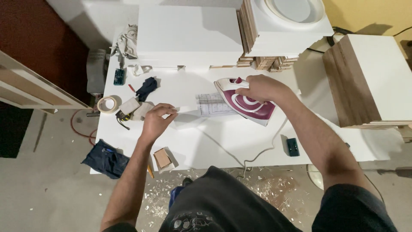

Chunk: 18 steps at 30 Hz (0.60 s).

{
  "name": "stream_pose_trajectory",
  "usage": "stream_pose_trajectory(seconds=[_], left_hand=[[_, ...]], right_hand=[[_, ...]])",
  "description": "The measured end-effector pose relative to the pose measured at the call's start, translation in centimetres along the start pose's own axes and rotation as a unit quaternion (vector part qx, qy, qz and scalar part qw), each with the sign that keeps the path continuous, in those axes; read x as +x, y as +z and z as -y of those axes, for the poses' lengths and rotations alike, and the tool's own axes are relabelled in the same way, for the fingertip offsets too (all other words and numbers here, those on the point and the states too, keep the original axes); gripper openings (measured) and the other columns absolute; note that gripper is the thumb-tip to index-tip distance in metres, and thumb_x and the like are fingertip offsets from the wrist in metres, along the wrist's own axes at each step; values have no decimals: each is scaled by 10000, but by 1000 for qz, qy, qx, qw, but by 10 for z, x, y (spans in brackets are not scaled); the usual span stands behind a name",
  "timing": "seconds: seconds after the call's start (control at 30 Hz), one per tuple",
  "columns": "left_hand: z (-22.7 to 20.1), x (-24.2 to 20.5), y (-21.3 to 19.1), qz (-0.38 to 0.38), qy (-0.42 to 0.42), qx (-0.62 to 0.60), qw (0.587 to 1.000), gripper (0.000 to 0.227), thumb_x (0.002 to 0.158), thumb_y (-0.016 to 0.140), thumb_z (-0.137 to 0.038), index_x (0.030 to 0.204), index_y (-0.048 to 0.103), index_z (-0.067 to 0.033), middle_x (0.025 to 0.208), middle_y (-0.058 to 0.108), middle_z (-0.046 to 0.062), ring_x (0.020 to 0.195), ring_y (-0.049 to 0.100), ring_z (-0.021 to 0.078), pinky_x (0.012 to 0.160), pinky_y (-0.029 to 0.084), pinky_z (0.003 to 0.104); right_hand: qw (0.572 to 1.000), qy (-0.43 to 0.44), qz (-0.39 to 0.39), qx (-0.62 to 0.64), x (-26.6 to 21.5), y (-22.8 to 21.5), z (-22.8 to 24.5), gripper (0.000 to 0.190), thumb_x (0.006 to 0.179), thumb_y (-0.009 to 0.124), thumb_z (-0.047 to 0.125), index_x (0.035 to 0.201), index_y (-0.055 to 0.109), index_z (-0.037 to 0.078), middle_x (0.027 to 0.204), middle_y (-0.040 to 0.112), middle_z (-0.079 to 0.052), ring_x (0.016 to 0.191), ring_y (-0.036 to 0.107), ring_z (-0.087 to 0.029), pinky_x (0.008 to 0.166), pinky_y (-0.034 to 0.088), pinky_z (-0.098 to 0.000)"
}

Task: The person sands the edges of a white rectangular board using a sanding block and a sanding sponge. They then place a thin wooden strip on the board and use a hot iron to press it onto the surface.

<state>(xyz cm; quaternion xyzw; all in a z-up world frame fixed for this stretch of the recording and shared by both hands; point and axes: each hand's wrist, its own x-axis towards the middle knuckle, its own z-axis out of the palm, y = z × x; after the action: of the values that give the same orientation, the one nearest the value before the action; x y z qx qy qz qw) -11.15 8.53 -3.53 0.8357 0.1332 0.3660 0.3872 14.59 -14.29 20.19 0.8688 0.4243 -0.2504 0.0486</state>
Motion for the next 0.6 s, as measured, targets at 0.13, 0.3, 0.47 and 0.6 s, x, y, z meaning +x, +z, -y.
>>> stream_pose_trajectory(seconds=[0.13,0.3,0.47,0.6], left_hand=[[-17,-9,5,-62,61,120,989,132,780,877,-127,891,809,-147,950,714,35,828,715,233,765,601,336],[-68,-23,58,-96,-19,71,993,164,907,776,-276,790,760,-162,650,626,-23,607,656,181,598,548,278],[-48,-3,124,-31,-429,-337,838,480,906,808,-366,1034,732,90,928,741,307,880,771,376,794,653,432],[-16,-24,131,-64,-427,-342,835,386,922,798,-303,1015,747,69,904,747,280,860,771,342,776,647,407]], right_hand=[[1000,-4,1,-8,7,5,-3,572,961,501,520,1074,632,-25,491,647,-133,505,703,-304,689,584,-422],[1000,2,0,0,8,5,-6,556,958,509,525,1061,631,-7,479,638,-119,437,673,-268,668,580,-407],[1000,4,-2,22,3,2,-2,562,935,524,517,1085,634,-13,496,642,-130,437,669,-274,618,569,-404],[1000,-7,11,12,5,6,7,575,933,518,527,1092,635,-13,501,648,-125,437,673,-268,614,569,-408]])
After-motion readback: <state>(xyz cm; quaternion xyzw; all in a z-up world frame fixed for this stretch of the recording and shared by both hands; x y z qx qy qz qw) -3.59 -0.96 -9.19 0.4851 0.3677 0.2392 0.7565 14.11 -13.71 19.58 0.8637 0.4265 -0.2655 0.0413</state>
